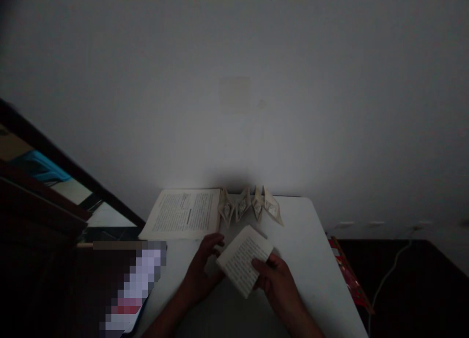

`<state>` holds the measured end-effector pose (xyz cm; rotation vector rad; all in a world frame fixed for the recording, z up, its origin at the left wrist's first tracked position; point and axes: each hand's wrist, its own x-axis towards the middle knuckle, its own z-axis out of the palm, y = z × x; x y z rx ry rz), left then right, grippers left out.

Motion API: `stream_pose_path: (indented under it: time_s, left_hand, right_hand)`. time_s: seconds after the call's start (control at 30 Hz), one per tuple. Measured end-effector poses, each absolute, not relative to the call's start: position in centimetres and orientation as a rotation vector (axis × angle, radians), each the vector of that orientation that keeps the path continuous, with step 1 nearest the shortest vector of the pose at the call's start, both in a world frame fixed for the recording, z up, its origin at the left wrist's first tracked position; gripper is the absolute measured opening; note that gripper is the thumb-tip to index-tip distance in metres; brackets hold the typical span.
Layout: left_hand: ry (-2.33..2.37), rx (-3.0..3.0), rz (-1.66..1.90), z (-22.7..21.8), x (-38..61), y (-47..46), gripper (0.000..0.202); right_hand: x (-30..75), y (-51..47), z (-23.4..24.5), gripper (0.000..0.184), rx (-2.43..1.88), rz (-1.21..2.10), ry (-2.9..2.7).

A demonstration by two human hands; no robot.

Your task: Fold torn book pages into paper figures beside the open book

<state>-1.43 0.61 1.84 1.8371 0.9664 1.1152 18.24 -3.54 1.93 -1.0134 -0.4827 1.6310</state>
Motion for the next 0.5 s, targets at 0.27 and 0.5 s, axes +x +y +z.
stream_pose_path:
  time_s: [0.27, 0.5]
  left_hand:
    - [0.831, 1.921, 1.182, 3.8, -1.1, 1.0, 0.005]
    - [1.138, 1.620, 0.946, 3.0, -0.9, 0.0, 0.024]
  right_hand:
    - [19.6, -3.2, 2.0, 0.048, -1.349, 1.210, -0.740]
    - [19.7, -3.7, 3.9, 0.024, -1.287, 1.217, -1.105]
